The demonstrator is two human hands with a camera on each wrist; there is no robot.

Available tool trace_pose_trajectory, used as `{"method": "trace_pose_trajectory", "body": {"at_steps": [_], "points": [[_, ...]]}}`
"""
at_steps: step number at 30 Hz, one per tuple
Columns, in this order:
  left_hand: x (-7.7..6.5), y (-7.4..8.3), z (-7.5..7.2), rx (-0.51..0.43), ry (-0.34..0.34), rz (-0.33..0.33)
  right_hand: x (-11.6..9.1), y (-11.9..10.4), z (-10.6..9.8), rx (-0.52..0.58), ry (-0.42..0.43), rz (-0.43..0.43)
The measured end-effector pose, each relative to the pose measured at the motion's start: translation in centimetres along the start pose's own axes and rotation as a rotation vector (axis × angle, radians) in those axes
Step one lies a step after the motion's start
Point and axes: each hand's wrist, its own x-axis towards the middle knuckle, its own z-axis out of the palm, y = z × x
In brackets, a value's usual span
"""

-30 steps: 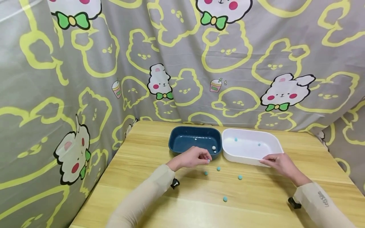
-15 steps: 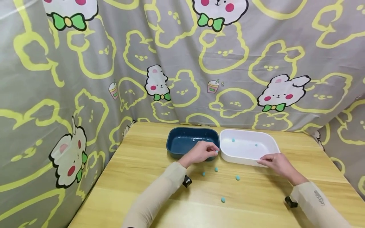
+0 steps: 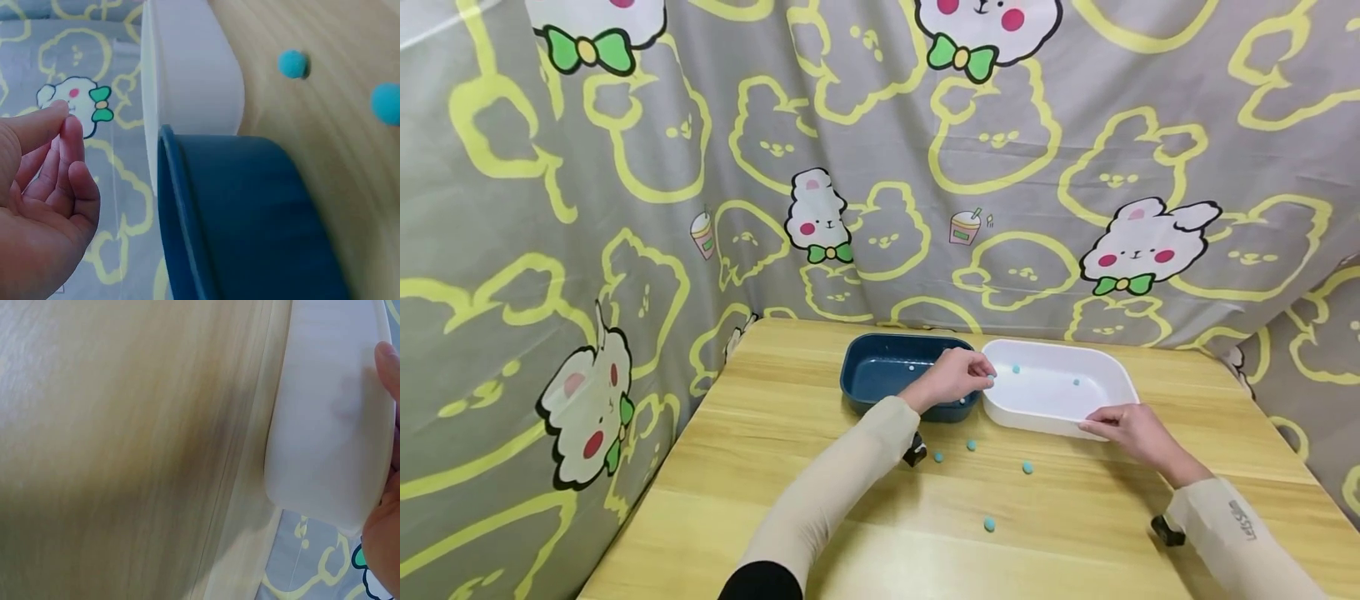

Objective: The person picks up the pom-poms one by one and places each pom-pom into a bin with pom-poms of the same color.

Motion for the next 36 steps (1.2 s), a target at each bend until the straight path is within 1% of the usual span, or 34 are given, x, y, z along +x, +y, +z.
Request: {"method": "trace_pose_trajectory", "body": {"at_steps": [4, 7, 10, 12, 17, 22, 25, 30, 36], "points": [[0.9, 0.5, 0.2, 0.045, -0.01, 0.016, -0.1, 0.0, 0.0, -0.002, 0.004, -0.003], [1.4, 0.7, 0.4, 0.06, -0.03, 0.02, -0.1, 0.1, 0.1, 0.003, 0.007, -0.009], [2.0, 0.7, 0.7, 0.068, -0.054, 0.011, -0.2, 0.3, 0.1, 0.006, 0.01, -0.011], [2.3, 0.8, 0.8, 0.058, -0.058, -0.002, -0.2, 0.3, 0.1, 0.006, 0.013, -0.015], [3.2, 0.9, 0.9, 0.042, -0.046, -0.025, -0.2, 0.3, 0.2, 0.005, 0.021, -0.022], [4.1, 0.9, 1.0, 0.047, -0.056, -0.037, -0.2, 0.2, 0.0, 0.006, 0.022, -0.02], [4.5, 0.8, 1.2, 0.066, -0.055, -0.047, -0.2, 0.2, -0.1, 0.003, 0.017, -0.016], [5.0, 0.4, 1.6, 0.099, -0.033, -0.059, -0.1, 0.4, 0.0, 0.005, 0.016, -0.015], [5.5, -0.1, 2.3, 0.113, -0.015, -0.082, -0.2, 0.6, 0.3, 0.017, 0.031, -0.034]]}}
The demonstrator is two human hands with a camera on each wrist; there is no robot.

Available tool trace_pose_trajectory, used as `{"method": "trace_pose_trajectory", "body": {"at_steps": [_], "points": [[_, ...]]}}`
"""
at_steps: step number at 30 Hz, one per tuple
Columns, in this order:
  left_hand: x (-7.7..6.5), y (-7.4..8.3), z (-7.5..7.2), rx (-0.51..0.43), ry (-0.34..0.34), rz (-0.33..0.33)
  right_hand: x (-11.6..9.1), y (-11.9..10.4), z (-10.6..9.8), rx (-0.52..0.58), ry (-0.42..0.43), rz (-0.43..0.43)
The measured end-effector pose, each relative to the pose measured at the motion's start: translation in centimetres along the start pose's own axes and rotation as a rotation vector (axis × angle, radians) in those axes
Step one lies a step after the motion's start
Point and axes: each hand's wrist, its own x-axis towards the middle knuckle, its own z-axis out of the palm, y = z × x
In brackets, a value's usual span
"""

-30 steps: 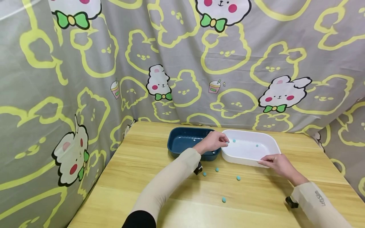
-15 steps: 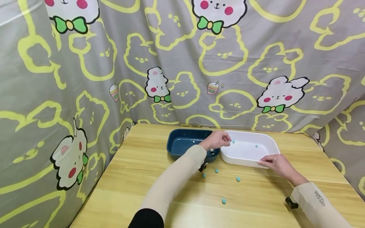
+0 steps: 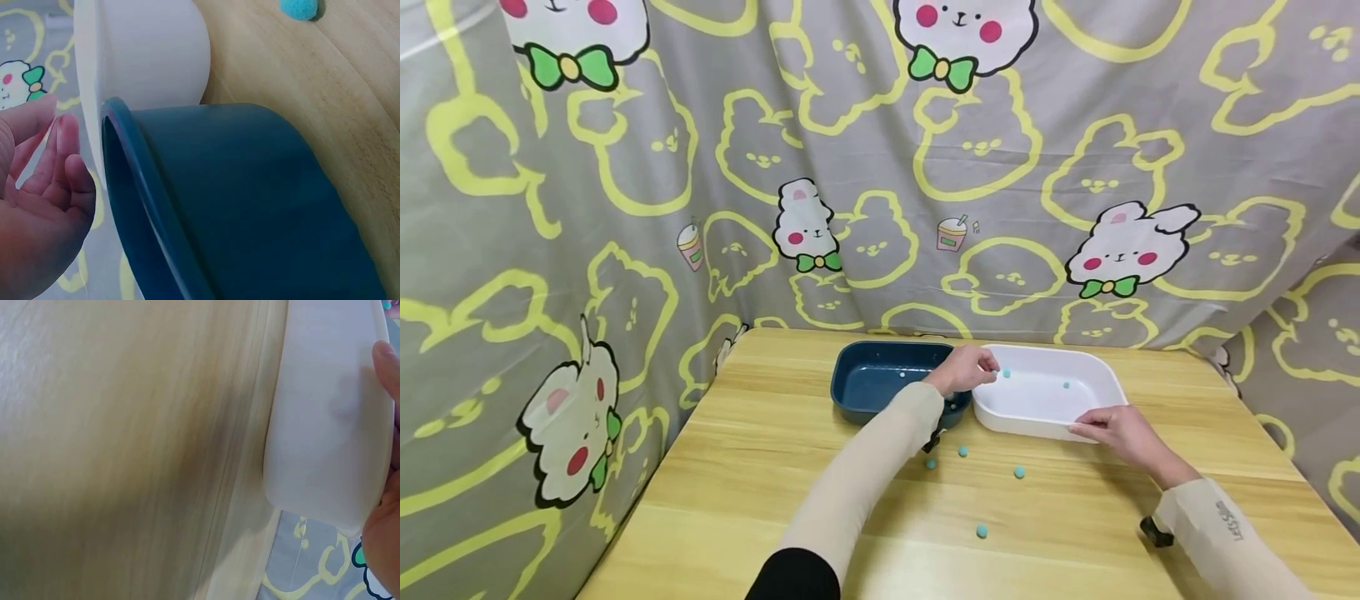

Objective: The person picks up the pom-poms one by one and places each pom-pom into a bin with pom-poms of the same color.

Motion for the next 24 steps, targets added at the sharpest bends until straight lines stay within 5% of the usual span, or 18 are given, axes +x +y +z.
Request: {"method": "trace_pose_trajectory", "body": {"at_steps": [11, 24], "points": [[0.5, -0.3, 0.7, 0.032, 0.03, -0.04, 0.3, -0.2, 0.2, 0.004, -0.002, -0.013], [0.8, 0.0, 1.0, -0.042, 0.051, -0.102, 0.1, 0.0, -0.1, 0.011, -0.025, 0.029]]}}
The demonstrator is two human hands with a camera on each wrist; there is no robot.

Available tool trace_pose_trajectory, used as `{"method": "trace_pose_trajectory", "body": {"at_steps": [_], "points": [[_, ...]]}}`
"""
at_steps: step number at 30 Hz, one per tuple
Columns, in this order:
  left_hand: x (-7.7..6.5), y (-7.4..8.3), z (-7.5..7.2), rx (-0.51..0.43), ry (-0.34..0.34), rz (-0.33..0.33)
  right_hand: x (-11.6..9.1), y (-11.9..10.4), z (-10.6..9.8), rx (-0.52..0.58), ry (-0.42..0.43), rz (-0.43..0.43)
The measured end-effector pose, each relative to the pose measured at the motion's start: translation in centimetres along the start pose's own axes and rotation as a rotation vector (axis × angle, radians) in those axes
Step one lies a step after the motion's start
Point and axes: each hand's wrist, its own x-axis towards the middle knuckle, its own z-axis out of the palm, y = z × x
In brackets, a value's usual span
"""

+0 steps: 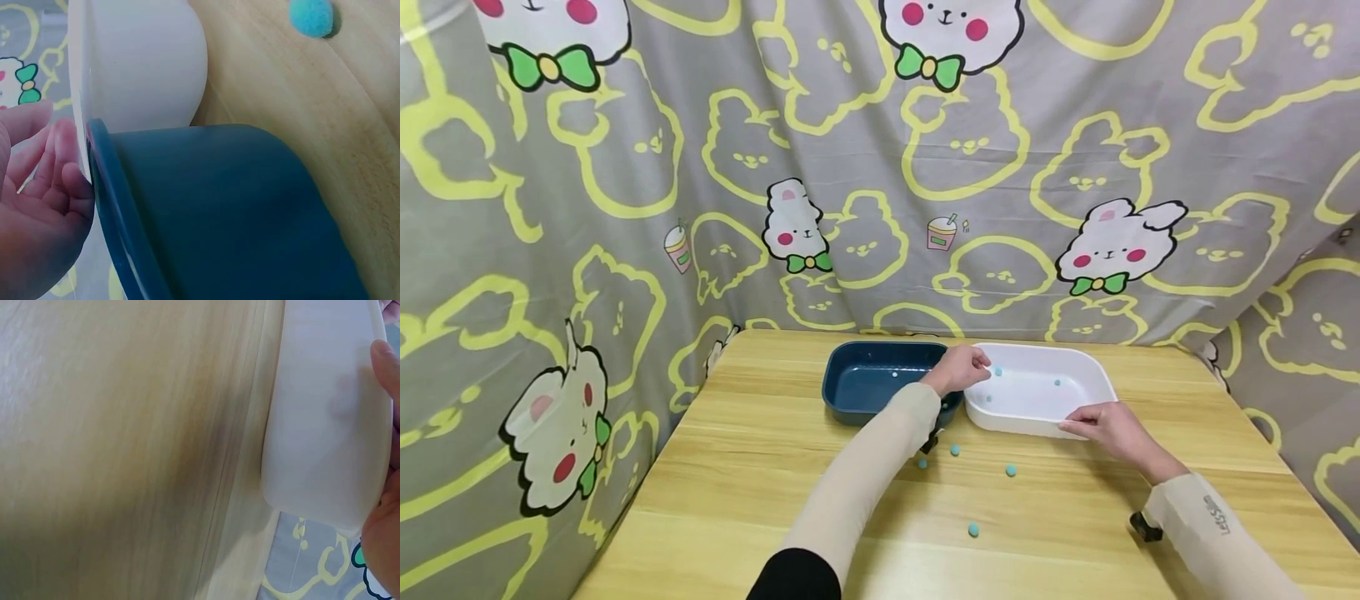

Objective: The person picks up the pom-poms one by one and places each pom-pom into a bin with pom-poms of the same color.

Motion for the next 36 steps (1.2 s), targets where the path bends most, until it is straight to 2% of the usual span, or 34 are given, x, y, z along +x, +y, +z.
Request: {"method": "trace_pose_trajectory", "body": {"at_steps": [3, 7, 11, 15, 19, 22, 28, 31, 36], "points": [[-0.8, -0.2, -0.7, -0.007, -0.009, 0.023, 0.0, -0.1, -0.1, 0.002, -0.016, 0.022], [-2.8, -0.2, -2.2, 0.008, -0.059, 0.065, 0.0, -0.2, -0.2, 0.003, -0.036, 0.048], [-5.5, -0.4, -3.6, -0.012, -0.158, 0.12, 0.0, -0.3, -0.4, -0.001, -0.051, 0.059], [-8.0, -1.2, -4.4, -0.022, -0.254, 0.201, 0.0, -0.4, -0.5, -0.015, -0.036, 0.043], [-10.0, -2.6, -4.4, 0.049, -0.326, 0.303, 0.1, -0.4, -0.3, -0.026, -0.016, 0.013], [-11.4, -3.6, -4.1, 0.104, -0.365, 0.342, 0.1, -0.4, -0.2, -0.025, -0.007, -0.003], [-12.9, -5.5, -3.2, 0.166, -0.414, 0.374, 0.3, -0.4, -0.2, -0.01, 0.0, 0.004], [-13.2, -6.3, -2.9, 0.194, -0.409, 0.378, 0.3, -0.3, -0.3, -0.008, 0.001, 0.016], [-13.4, -7.5, -2.2, 0.277, -0.388, 0.346, 0.1, -0.1, -0.2, -0.011, -0.001, 0.01]]}}
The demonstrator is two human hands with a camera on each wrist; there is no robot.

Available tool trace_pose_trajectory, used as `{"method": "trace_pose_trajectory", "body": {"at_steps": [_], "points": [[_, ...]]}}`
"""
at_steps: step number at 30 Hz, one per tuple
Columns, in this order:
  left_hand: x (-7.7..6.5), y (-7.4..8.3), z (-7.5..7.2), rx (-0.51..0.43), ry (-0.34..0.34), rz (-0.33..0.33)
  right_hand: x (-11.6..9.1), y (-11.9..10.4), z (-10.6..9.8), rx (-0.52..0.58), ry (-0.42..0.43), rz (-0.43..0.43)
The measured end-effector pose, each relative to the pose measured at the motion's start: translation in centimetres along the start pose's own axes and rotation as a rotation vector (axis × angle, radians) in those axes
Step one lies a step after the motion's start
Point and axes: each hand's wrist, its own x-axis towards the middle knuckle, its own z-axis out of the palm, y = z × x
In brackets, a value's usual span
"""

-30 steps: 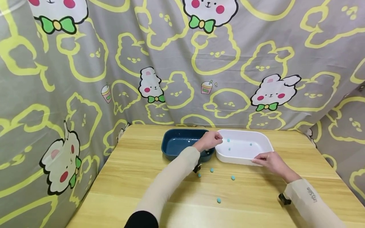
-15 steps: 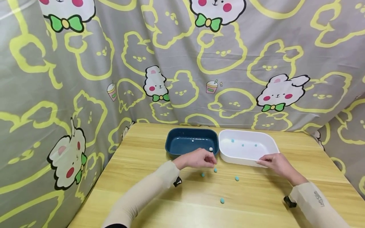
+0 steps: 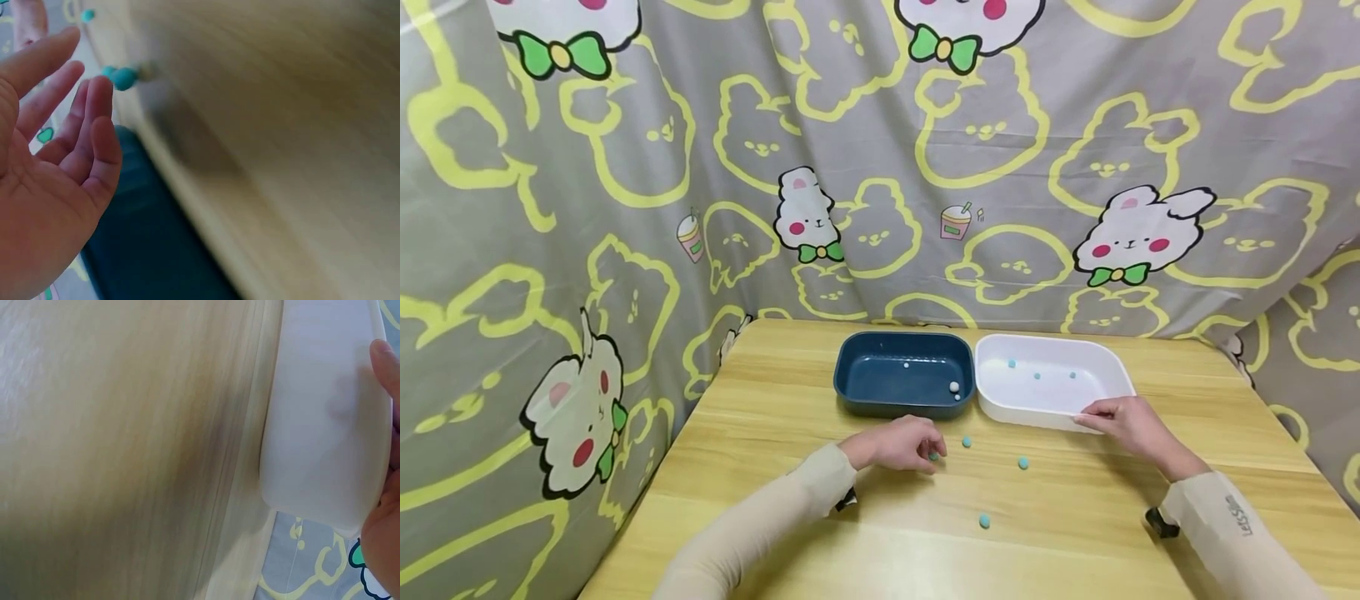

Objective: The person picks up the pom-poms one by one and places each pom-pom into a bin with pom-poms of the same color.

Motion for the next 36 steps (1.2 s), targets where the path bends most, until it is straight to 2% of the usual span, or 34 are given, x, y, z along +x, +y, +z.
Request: {"method": "trace_pose_trajectory", "body": {"at_steps": [6, 14, 25, 36], "points": [[0.6, -1.1, 0.9, 0.039, 0.016, -0.052, 0.0, 0.1, 0.0, -0.007, 0.0, -0.002], [1.5, -1.7, 1.1, 0.089, 0.014, -0.09, 0.0, 0.0, 0.2, 0.001, 0.001, -0.01], [1.5, -1.1, 1.1, 0.078, -0.003, -0.048, 0.0, -0.3, -0.1, 0.003, -0.008, 0.009], [2.2, 1.4, 0.3, 0.015, 0.01, 0.045, 0.0, -0.2, -0.1, -0.007, -0.023, 0.023]]}}
